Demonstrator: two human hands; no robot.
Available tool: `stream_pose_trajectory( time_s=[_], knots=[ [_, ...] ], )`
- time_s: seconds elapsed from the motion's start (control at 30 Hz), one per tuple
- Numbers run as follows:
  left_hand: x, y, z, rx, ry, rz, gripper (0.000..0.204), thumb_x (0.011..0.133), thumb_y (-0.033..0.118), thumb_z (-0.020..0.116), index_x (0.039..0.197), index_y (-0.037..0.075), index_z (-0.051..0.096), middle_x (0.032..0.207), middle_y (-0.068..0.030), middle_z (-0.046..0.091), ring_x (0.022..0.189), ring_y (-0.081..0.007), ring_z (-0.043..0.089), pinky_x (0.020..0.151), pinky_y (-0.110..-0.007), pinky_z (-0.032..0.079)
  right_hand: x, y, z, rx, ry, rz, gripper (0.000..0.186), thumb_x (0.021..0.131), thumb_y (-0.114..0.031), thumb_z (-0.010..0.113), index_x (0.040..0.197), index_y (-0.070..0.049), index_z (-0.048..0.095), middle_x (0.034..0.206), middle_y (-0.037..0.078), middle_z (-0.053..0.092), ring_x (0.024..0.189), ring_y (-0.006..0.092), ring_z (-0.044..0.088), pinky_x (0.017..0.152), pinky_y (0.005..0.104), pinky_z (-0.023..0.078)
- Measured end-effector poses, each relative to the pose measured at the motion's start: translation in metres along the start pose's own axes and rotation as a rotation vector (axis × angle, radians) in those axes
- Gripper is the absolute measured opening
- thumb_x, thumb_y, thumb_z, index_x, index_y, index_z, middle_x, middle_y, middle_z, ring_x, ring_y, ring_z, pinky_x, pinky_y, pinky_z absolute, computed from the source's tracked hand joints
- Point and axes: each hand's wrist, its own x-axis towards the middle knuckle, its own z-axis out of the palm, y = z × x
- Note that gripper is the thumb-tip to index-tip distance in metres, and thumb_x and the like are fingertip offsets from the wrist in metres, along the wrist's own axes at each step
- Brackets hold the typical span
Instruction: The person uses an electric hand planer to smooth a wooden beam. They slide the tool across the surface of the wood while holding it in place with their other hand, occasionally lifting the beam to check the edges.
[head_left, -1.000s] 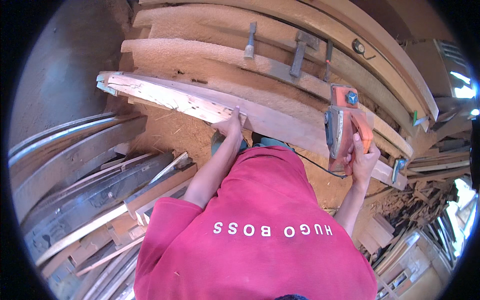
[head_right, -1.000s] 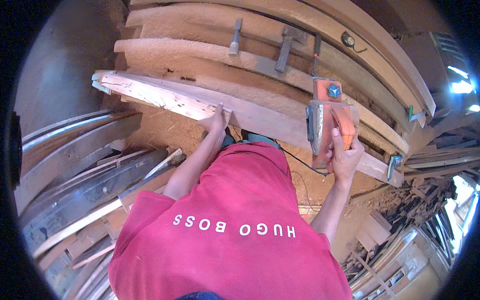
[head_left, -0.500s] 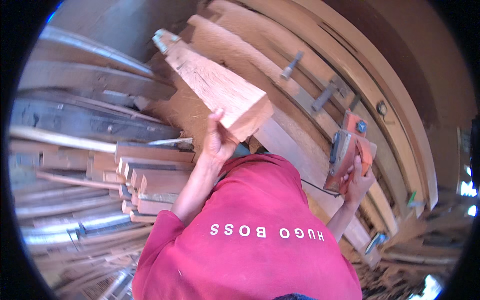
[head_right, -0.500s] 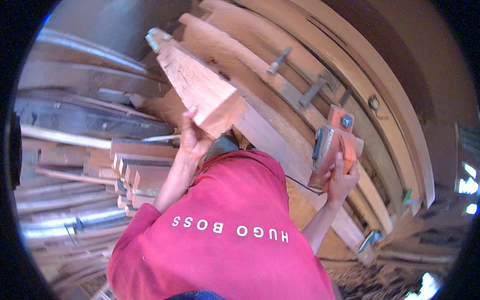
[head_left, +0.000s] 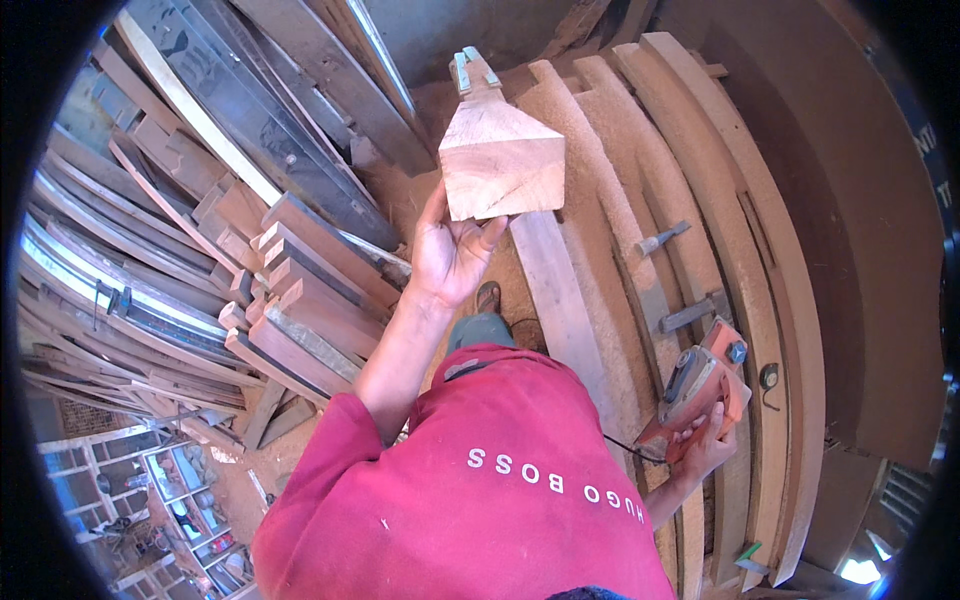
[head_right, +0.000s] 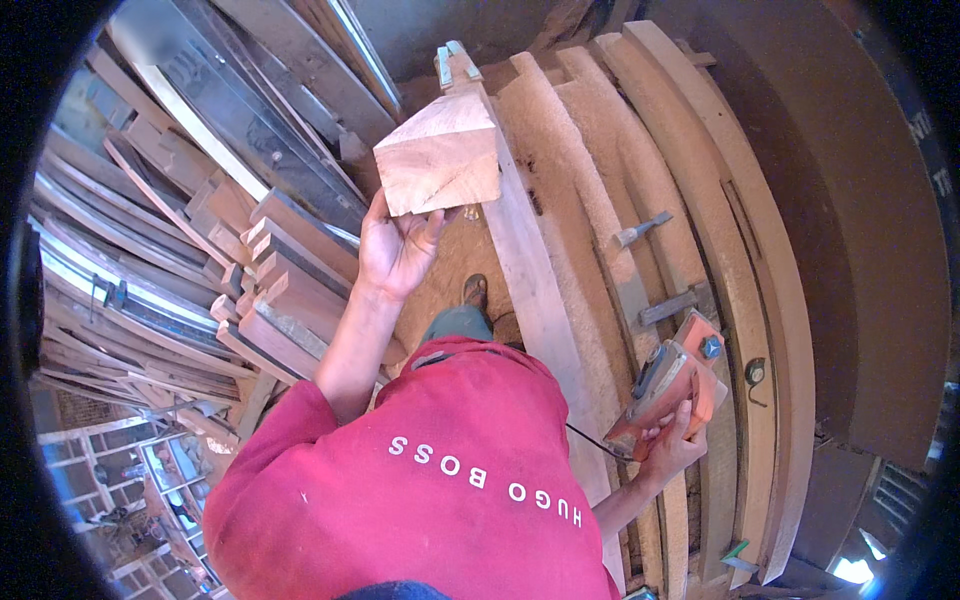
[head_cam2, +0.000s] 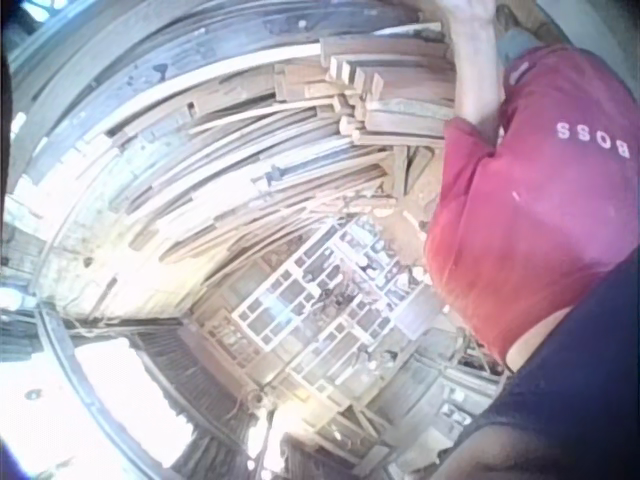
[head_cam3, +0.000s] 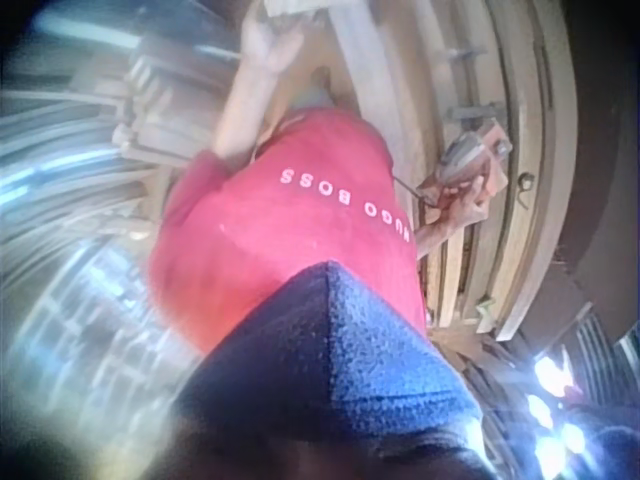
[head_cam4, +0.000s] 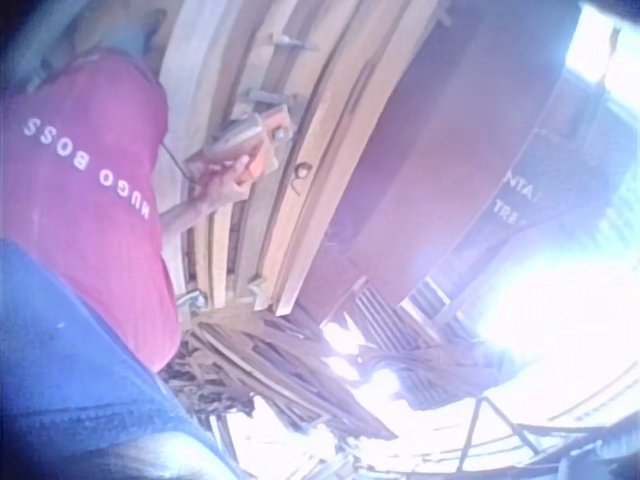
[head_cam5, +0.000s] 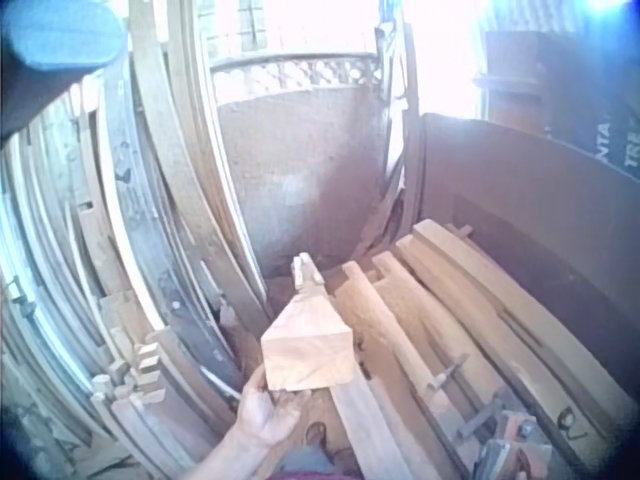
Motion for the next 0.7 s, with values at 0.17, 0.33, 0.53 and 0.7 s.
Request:
stream_pose_trajectory(
  time_s=[0.17, 0.33, 0.53, 0.7],
  knots=[
    [-0.001, 0.0, -0.005, 0.024, 0.006, 0.004, 0.046, 0.105, 0.031, 0.042, 0.14, 0.001, 0.042, 0.137, -0.0227, 0.052, 0.114, -0.0371, 0.062, 0.087, -0.047, 0.062, 0.002, 0.002, -0.005, -0.03, -0.014, -0.01, 0.03, 0.096, -0.031, 0.066, 0.084, -0.005, 0.056, 0.06, 0.0, 0.052, 0.044, 0.0093, 0.05, 0.036, 0.0253, 0.039],
    [0.007, -0.002, -0.009, 0.042, 0.016, 0.006, 0.048, 0.105, 0.032, 0.042, 0.141, 0.0, 0.041, 0.138, -0.022, 0.052, 0.115, -0.0358, 0.062, 0.087, -0.046, 0.062, 0.004, 0.003, -0.006, -0.032, -0.024, 0.021, 0.03, 0.096, -0.032, 0.066, 0.086, -0.005, 0.058, 0.061, 0.0, 0.052, 0.045, 0.0092, 0.05, 0.035, 0.0251, 0.039],
    [0.012, -0.001, -0.007, 0.055, 0.012, 0.018, 0.048, 0.105, 0.032, 0.042, 0.141, 0.001, 0.041, 0.137, -0.0214, 0.052, 0.116, -0.0345, 0.061, 0.087, -0.045, 0.062, 0.003, 0.001, -0.002, -0.007, -0.032, -0.001, 0.028, 0.096, -0.031, 0.066, 0.092, -0.004, 0.062, 0.06, 0.0, 0.053, 0.044, 0.0091, 0.05, 0.033, 0.0256, 0.038],
    [0.015, -0.004, -0.005, 0.082, 0.017, 0.03, 0.048, 0.105, 0.032, 0.043, 0.14, 0.0, 0.042, 0.136, -0.0218, 0.053, 0.113, -0.0332, 0.063, 0.086, -0.044, 0.063, 0.002, -0.003, 0.001, -0.035, -0.008, -0.001, 0.027, 0.096, -0.031, 0.066, 0.092, -0.004, 0.062, 0.06, 0.0, 0.053, 0.044, 0.0091, 0.05, 0.034, 0.0248, 0.038]
  ],
)
